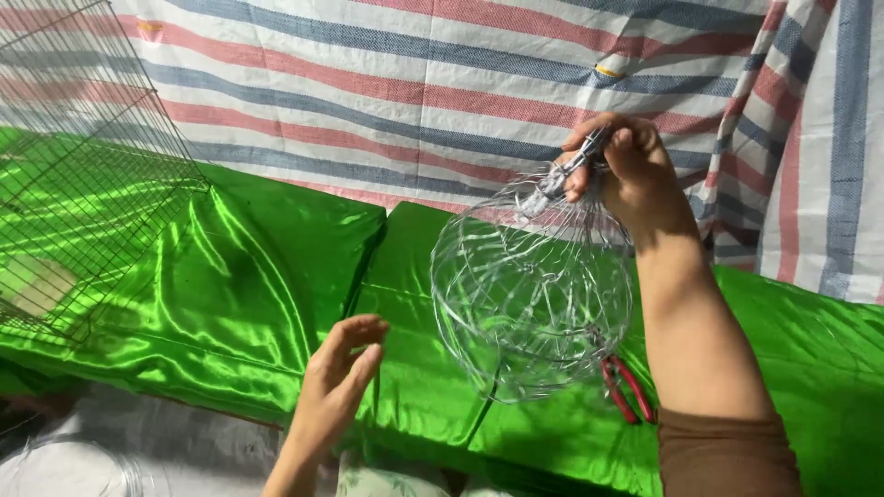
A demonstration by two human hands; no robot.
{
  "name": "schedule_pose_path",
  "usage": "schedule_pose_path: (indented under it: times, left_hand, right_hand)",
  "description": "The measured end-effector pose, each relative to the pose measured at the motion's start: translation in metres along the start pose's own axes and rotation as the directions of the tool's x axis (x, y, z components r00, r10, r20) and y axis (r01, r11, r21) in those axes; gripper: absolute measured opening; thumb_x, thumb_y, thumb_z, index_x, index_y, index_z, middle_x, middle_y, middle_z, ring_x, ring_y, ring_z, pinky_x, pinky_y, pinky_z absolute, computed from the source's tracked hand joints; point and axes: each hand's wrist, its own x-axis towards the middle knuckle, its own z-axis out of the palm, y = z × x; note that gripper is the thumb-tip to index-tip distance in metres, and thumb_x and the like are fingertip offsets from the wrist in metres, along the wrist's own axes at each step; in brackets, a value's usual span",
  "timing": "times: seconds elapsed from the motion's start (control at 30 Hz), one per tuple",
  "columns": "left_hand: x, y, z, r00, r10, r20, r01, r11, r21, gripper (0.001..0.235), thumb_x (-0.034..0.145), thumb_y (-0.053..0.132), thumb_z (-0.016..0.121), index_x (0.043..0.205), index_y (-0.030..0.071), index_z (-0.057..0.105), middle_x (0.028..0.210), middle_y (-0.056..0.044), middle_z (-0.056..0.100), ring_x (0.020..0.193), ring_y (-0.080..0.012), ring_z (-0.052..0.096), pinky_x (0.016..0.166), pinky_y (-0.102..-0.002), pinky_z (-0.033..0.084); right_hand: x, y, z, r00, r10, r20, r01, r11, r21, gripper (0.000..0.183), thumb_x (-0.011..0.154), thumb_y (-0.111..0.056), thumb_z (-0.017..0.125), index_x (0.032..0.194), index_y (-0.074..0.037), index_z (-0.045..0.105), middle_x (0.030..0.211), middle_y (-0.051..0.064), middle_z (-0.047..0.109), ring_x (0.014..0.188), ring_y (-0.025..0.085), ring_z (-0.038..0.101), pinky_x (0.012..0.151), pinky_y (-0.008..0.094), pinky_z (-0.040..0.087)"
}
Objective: The person is shaping and finishing a wire mesh basket or cage, using pliers to cut and bend wire ends.
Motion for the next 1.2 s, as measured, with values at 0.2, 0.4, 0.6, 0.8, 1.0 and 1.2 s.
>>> schedule_pose_path:
  times: [0.2,0.4,0.6,0.8,1.0,1.2]
  left_hand:
    - [0.018,-0.069,0.015,0.987,-0.051,-0.155,0.06,0.997,0.053,0.082,0.089,0.055,0.05,0.156,0.011,0.032,0.161,-0.014,0.039,0.145,-0.0274,0.044,0.117,-0.045,0.04]
    - [0.003,-0.104,0.029,0.979,0.016,-0.205,-0.02,1.0,-0.019,0.087,0.09,0.067,0.037,0.158,0.013,0.029,0.167,-0.015,0.03,0.15,-0.0308,0.036,0.118,-0.058,0.033]
    - [-0.013,-0.133,0.05,0.894,0.119,-0.431,-0.141,0.99,-0.02,0.083,0.086,0.075,0.047,0.146,0.018,0.04,0.17,-0.017,0.016,0.152,-0.0365,0.026,0.119,-0.062,0.027]
    - [-0.027,-0.169,0.068,0.925,0.0,-0.381,-0.055,0.989,-0.134,0.085,0.079,0.061,0.069,0.137,0.004,0.043,0.168,-0.019,0.016,0.15,-0.0389,0.032,0.12,-0.056,0.033]
    - [-0.03,-0.178,0.066,0.94,-0.026,-0.339,0.04,0.999,0.032,0.105,0.072,0.075,0.064,0.146,0.004,0.041,0.161,-0.021,0.035,0.144,-0.0367,0.043,0.114,-0.056,0.041]
    - [-0.03,-0.171,0.06,0.957,-0.044,-0.288,0.064,0.996,0.06,0.106,0.073,0.078,0.061,0.151,0.009,0.037,0.155,-0.022,0.042,0.135,-0.0361,0.056,0.106,-0.059,0.051]
  right_hand:
    - [0.066,0.06,0.004,0.767,-0.282,0.577,-0.007,0.895,0.446,0.045,0.111,-0.055,0.049,0.122,-0.014,0.066,0.093,0.001,0.07,0.081,0.018,0.07,0.102,0.045,0.054]
    - [0.097,0.08,0.052,0.524,-0.402,0.751,-0.259,0.765,0.59,0.049,0.106,-0.056,0.054,0.109,-0.009,0.067,0.081,0.008,0.067,0.088,0.026,0.073,0.113,0.057,0.044]
    - [0.1,0.085,0.078,0.581,-0.27,0.768,-0.312,0.797,0.517,0.045,0.104,-0.057,0.063,0.112,-0.014,0.072,0.114,0.01,0.066,0.119,0.03,0.063,0.122,0.059,0.037]
    - [0.073,0.13,0.072,0.762,0.003,0.648,-0.346,0.847,0.403,0.054,0.1,-0.046,0.067,0.133,-0.004,0.063,0.132,0.016,0.068,0.124,0.028,0.066,0.11,0.041,0.051]
    - [0.024,0.106,0.08,0.926,0.377,0.034,-0.374,0.925,-0.068,0.033,0.1,-0.01,0.057,0.132,-0.001,0.061,0.129,0.017,0.07,0.12,0.026,0.069,0.111,0.038,0.052]
    - [-0.073,0.1,0.069,0.98,0.048,-0.192,-0.15,0.81,-0.566,0.047,0.091,0.009,0.057,0.137,0.005,0.053,0.136,0.024,0.063,0.126,0.034,0.063,0.112,0.043,0.051]
